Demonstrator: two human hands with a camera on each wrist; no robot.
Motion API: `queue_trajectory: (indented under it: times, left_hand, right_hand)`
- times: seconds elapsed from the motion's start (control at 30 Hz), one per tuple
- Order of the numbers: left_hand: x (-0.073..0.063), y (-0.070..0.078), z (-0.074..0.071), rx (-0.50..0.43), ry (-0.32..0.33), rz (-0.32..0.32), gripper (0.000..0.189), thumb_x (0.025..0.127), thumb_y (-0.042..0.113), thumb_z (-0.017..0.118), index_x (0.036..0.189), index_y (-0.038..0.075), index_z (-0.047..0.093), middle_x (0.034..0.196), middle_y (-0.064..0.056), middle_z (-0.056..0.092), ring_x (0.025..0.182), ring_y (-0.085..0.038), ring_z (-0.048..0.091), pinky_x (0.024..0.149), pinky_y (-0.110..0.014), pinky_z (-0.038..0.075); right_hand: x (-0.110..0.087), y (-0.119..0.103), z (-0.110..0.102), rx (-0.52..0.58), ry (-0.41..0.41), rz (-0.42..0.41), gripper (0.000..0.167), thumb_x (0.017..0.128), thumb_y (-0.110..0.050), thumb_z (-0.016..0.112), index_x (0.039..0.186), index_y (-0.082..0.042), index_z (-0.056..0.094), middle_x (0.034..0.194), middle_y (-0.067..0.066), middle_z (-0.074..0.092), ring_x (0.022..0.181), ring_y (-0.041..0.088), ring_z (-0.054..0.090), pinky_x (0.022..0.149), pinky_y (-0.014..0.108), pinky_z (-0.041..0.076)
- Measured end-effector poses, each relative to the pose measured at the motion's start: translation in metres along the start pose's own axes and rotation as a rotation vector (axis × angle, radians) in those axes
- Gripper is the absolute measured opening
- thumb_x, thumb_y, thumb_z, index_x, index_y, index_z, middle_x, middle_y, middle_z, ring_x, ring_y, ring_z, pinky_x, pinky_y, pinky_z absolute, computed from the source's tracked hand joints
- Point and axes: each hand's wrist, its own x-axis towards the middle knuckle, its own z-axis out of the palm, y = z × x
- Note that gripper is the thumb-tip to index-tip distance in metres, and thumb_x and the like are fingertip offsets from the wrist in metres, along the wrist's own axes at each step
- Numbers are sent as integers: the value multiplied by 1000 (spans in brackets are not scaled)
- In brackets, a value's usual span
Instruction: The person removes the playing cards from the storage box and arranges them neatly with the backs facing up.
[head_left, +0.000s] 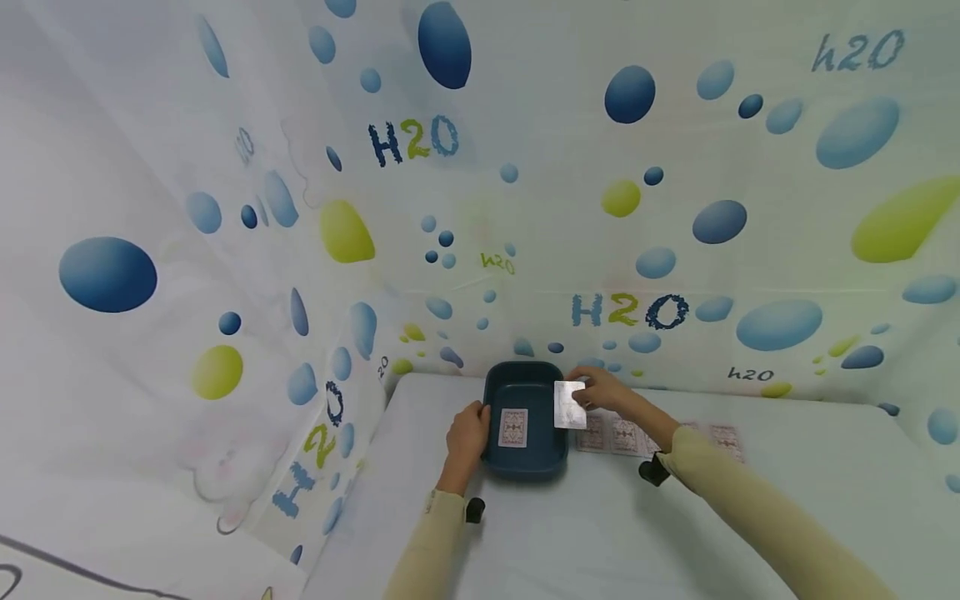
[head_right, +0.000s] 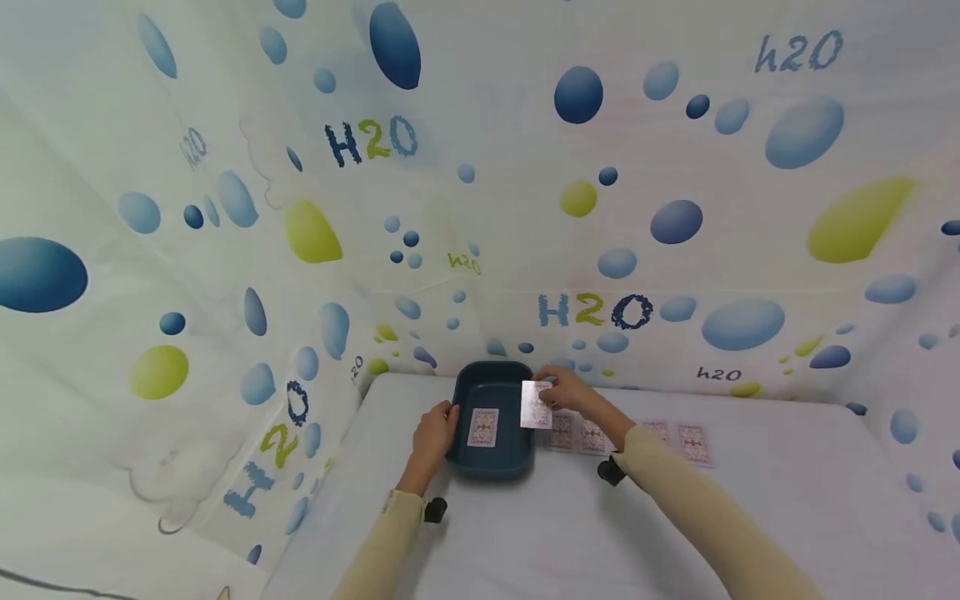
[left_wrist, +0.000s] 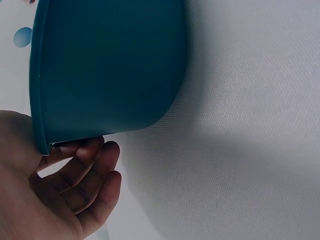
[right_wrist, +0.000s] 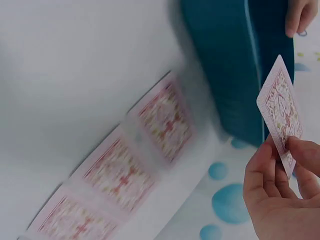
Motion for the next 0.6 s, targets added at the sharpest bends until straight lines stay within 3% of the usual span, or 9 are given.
queue_trajectory:
  times: [0.13,0.33,0.5,0.57,0.6]
  left_hand:
    - [1,-1,-2,2,-9,-1,30,105,28,53,81,10,58,70,-5,56,60,-18,49,52,-32,35]
    - [-1,0,-3,3,-7,-2,30,105,27,53,81,10,57,69,-5,55,59,-19,49,53,-33,34]
    - [-2,1,-3,-1,-7,-4,30,105,27,52,81,9,57,69,-5,54,59,-19,48,53,-32,33]
    - [-2,3,-2,-4,-8,-3,30,105,26,52,82,9,57,69,-5,54,59,-19,48,53,-32,33]
    - [-2,3,-2,-4,-10,-3,30,105,27,51,82,9,57,70,-6,54,59,-19,48,53,-33,33]
  right_hand:
    - [-13,9,-14,17,-9,-5,39,97,-3,59,135,3,53,94,16,65,84,22,62,87,49,56]
    - [-32,24,-33,-13,16,2,35,97,-3,59,132,2,56,102,19,64,86,22,61,82,42,58]
    - [-45,33,-45,17,14,-4,35,97,-1,59,131,4,55,98,20,63,83,24,60,81,46,58]
    - [-49,37,-50,24,15,-4,35,97,-1,59,131,4,55,103,23,63,83,23,60,81,45,58]
    - [-51,39,-52,26,15,1,35,97,-1,59,131,4,55,113,27,61,84,23,59,81,45,57]
